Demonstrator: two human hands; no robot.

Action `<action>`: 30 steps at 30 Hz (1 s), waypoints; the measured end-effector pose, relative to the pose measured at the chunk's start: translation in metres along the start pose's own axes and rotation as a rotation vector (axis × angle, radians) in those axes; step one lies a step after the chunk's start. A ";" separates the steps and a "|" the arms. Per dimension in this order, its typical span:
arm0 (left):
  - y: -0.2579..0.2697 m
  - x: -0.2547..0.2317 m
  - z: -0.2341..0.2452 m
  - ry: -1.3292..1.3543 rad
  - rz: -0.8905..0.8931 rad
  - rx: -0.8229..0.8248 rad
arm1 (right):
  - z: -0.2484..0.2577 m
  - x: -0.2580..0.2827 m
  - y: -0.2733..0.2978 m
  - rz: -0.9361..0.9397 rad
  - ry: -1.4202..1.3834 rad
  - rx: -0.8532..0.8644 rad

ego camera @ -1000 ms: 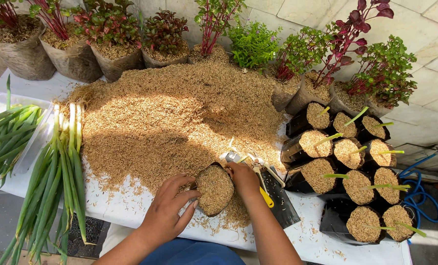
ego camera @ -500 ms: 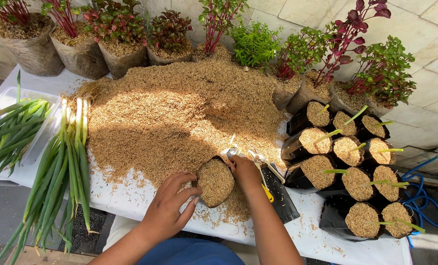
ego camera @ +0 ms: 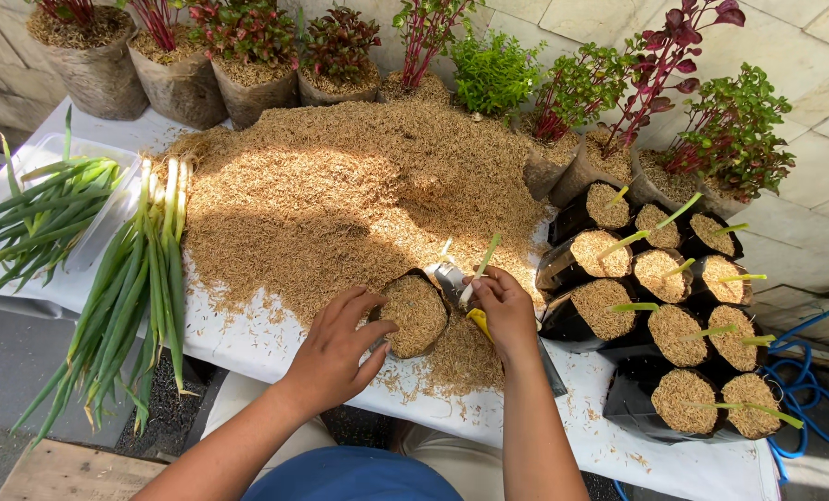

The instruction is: The person prepares and pots green onions by trimming the roots and tops with shears, placing the trimmed stems into a black planting bag filled with rice hulls, and using a hand trowel to add more hulls around the stem.

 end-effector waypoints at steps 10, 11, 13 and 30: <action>-0.003 0.000 -0.009 -0.110 0.105 0.128 | -0.033 0.023 0.034 0.362 -0.014 0.174; -0.003 0.001 -0.012 -0.136 0.087 0.140 | -0.035 0.029 0.040 0.385 0.100 0.158; -0.007 0.003 -0.011 -0.168 0.063 0.146 | -0.040 0.044 0.051 0.416 0.212 0.140; -0.046 0.075 -0.028 0.437 0.550 0.268 | -0.043 0.072 0.063 0.490 0.511 0.087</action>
Point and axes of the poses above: each hand's wrist, its own y-axis away from the middle knuckle, its own z-axis out of the back of the hand, x = y × z, the point moved 7 cm from there along -y, towards the middle knuckle, and after that the axes turned 9 degrees about y, right-handed, at the moved point
